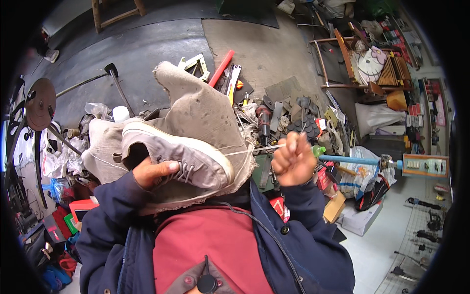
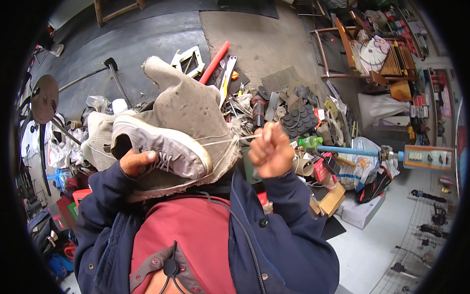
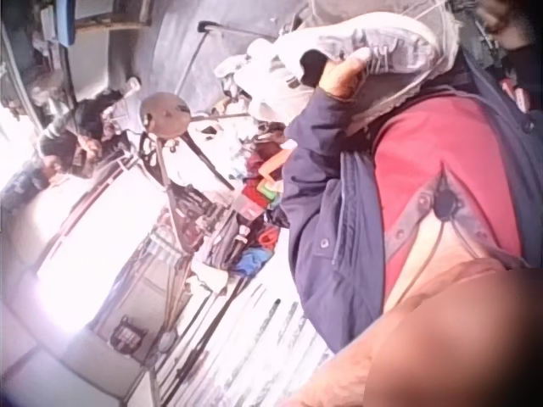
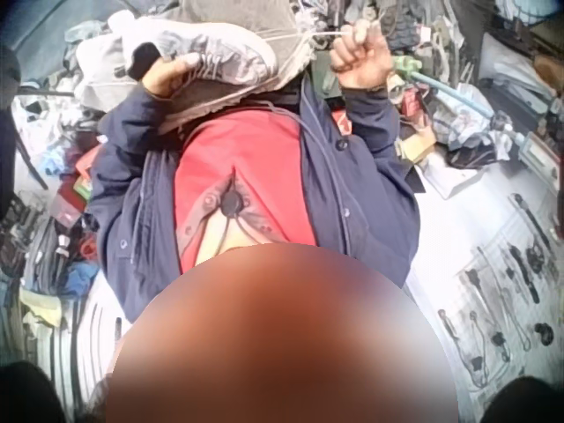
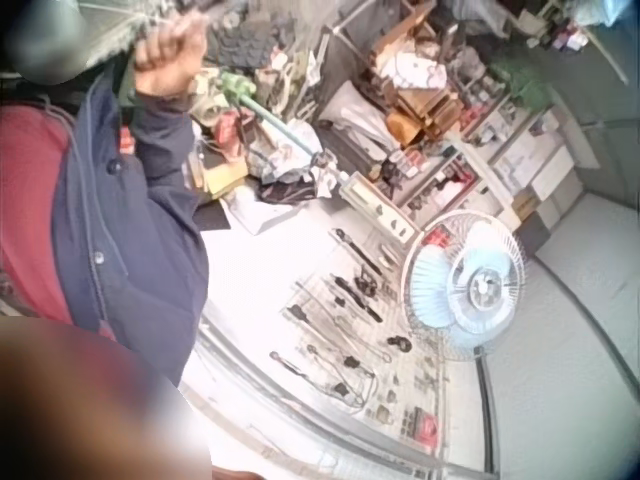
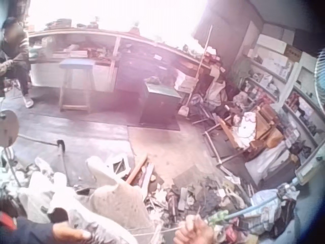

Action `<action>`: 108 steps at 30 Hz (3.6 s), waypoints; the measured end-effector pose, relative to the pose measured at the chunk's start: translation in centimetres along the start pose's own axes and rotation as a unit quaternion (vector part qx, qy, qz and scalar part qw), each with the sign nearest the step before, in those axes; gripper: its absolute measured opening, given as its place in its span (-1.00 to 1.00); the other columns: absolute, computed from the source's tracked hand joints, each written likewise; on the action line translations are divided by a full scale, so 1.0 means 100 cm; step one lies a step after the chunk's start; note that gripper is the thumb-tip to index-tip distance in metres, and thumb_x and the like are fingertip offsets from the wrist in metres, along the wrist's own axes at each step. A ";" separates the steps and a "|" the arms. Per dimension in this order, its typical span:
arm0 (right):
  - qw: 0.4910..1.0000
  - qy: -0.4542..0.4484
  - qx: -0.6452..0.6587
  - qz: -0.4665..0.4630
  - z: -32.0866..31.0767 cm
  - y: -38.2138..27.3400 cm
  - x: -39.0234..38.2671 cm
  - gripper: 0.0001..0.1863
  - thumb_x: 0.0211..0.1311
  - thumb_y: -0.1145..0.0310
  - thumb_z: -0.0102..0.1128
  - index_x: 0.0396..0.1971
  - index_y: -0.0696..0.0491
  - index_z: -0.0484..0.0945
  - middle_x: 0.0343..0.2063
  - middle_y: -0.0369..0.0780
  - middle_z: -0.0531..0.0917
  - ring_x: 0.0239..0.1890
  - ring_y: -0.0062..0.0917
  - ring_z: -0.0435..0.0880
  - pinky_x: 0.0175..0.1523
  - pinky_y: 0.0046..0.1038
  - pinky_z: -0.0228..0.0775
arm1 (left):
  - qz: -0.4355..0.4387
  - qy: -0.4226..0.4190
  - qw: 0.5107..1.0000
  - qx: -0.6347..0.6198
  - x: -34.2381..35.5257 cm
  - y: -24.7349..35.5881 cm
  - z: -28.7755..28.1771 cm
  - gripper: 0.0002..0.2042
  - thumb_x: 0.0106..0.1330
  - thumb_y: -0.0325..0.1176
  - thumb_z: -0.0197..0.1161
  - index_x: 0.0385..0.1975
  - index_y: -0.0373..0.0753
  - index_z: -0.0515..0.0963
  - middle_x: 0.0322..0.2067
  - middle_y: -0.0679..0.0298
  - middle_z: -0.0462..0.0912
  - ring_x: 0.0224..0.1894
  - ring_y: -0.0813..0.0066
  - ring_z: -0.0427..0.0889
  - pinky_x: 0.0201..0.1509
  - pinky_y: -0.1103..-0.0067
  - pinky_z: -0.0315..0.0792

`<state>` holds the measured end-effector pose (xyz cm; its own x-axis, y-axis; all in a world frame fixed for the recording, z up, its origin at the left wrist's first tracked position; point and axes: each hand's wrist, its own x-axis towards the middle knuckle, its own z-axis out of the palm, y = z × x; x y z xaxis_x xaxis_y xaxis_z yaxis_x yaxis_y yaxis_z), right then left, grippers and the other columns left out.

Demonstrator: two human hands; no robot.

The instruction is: The person holds a grey sneaker and uses a needle and thread to stitch the upper to the sole. They repeatedly push the needle through the shoe material and pull the thread tight, working along the seam.

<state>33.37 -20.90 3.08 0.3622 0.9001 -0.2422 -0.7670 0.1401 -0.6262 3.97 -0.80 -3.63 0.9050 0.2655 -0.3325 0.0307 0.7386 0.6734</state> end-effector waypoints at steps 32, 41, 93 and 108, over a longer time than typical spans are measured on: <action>0.744 -0.108 -0.641 -0.156 0.024 0.072 0.033 -0.44 -0.06 0.13 0.73 -0.43 0.08 0.42 -0.56 -0.29 0.47 -0.59 -0.52 0.47 -0.45 -0.43 0.36 | -0.009 0.044 0.951 0.306 -0.011 0.025 0.009 -0.08 0.26 0.37 0.35 0.31 -0.42 0.43 0.10 0.19 0.65 0.17 0.36 0.60 0.25 0.35 0.44; 0.762 -0.038 -0.635 -0.120 0.018 0.088 0.029 -0.42 -0.10 0.18 0.74 -0.30 0.07 0.43 -0.53 -0.27 0.54 -0.58 -0.55 0.52 -0.44 -0.47 0.43 | 0.227 0.273 0.572 0.739 -0.101 0.022 -0.031 -0.54 0.29 -0.33 0.47 -0.69 -0.26 0.29 -0.72 0.17 0.29 -0.71 0.25 0.29 -0.58 0.37 0.11; 0.786 -0.178 -0.578 0.127 0.028 0.027 0.044 -0.87 0.46 0.53 0.16 -0.08 0.20 0.56 -0.49 -0.24 0.69 -0.58 -0.70 0.53 -0.43 -0.53 0.40 | 0.286 0.223 0.698 0.618 0.029 0.011 0.089 -0.89 0.18 -0.57 0.34 -0.34 -0.29 0.55 -0.42 0.09 0.60 -0.36 0.05 0.66 -0.28 0.34 0.52; 0.741 -0.184 -0.645 0.001 0.025 0.034 0.051 -0.87 0.42 0.46 0.24 -0.13 0.18 0.60 -0.52 -0.27 0.65 -0.51 -0.70 0.58 -0.38 -0.54 0.43 | 0.273 0.224 0.716 0.603 0.030 0.012 0.088 -0.89 0.21 -0.57 0.31 -0.32 -0.30 0.54 -0.40 0.05 0.62 -0.35 0.01 0.67 -0.26 0.34 0.52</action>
<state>31.31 -14.80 1.54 0.0111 0.9846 -0.1747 0.4646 -0.1598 -0.8710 10.50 -4.61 1.97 0.7035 0.6818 0.2004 0.3123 -0.5499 0.7746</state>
